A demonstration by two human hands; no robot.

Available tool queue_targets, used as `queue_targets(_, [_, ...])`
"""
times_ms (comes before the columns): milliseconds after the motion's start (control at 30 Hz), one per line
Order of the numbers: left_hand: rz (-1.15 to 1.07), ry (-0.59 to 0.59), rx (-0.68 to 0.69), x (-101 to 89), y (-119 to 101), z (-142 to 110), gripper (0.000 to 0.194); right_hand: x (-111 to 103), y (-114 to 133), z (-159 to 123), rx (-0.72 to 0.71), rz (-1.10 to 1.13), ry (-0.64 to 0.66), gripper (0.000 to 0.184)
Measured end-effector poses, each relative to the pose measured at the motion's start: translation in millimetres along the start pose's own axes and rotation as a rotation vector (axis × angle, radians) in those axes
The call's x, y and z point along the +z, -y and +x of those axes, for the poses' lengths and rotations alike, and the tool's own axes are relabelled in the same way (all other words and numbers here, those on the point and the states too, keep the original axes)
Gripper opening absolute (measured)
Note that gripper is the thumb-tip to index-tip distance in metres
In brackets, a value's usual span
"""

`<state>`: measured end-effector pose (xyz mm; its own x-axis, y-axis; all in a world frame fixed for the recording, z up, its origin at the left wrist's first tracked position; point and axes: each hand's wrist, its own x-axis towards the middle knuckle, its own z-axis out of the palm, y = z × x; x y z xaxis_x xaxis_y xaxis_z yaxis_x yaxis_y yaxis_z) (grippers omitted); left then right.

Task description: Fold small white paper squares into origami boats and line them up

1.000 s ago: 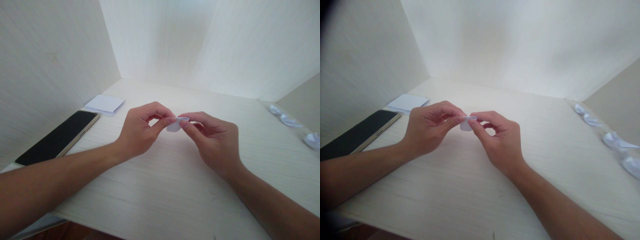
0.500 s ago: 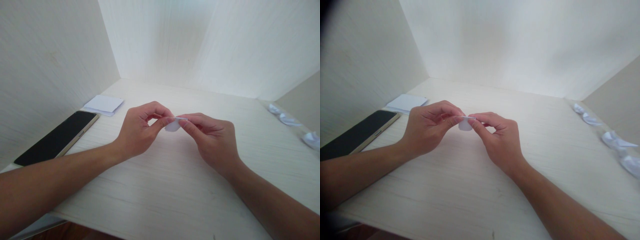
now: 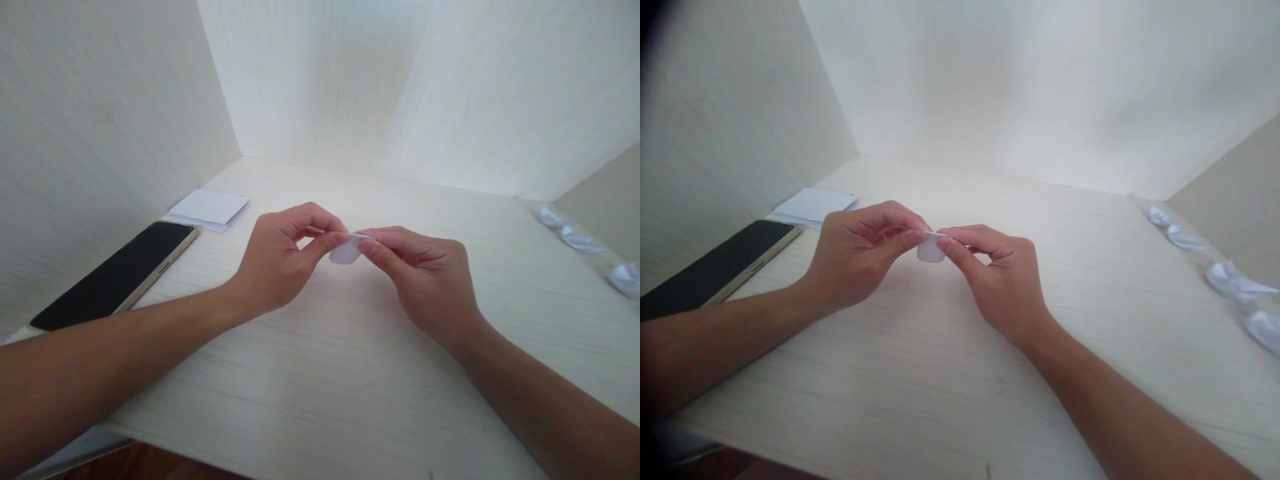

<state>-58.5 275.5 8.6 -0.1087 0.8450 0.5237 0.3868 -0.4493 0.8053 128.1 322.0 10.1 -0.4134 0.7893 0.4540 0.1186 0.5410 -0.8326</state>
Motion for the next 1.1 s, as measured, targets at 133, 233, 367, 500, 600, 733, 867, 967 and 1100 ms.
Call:
queue_targets(133, [-0.01, -0.003, -0.011, 0.0, 0.3, 0.2, 0.01, -0.6, 0.2, 0.2, 0.005, -0.005, 0.003, 0.016])
queue_targets(233, [0.002, -0.003, -0.012, -0.3, 0.3, 0.3, 0.009, -1.0, 0.9, -0.1, 0.013, -0.005, 0.002, 0.015])
queue_targets(367, [0.001, -0.001, 0.001, -0.5, 0.5, 0.4, 0.009, -0.9, 1.6, -0.4, 0.017, -0.006, -0.003, 0.015])
queue_targets(500, [0.0, -0.002, 0.011, -0.2, 0.0, 0.8, 0.01, -0.8, 1.2, -0.1, 0.007, -0.007, 0.002, 0.015])
queue_targets(600, [0.003, -0.005, 0.01, -0.1, -0.6, 1.0, 0.01, -1.0, 1.2, 0.0, 0.006, -0.015, 0.0, 0.014])
queue_targets(733, [0.022, 0.002, -0.003, -0.8, -1.3, 0.5, 0.01, -1.7, 3.7, -0.1, 0.001, -0.012, 0.001, 0.014])
queue_targets(867, [0.001, 0.005, -0.005, -2.0, -2.3, -0.1, 0.009, -2.5, 6.9, 0.4, 0.016, -0.004, 0.016, 0.013])
queue_targets(967, [-0.013, -0.001, -0.019, -2.5, -3.2, 0.2, 0.009, -2.9, 6.2, 0.9, 0.017, 0.006, 0.036, 0.013])
queue_targets(1100, [-0.051, 0.016, -0.053, -1.8, -2.8, 1.3, 0.009, -3.1, 2.2, 1.3, 0.02, 0.011, 0.041, 0.013])
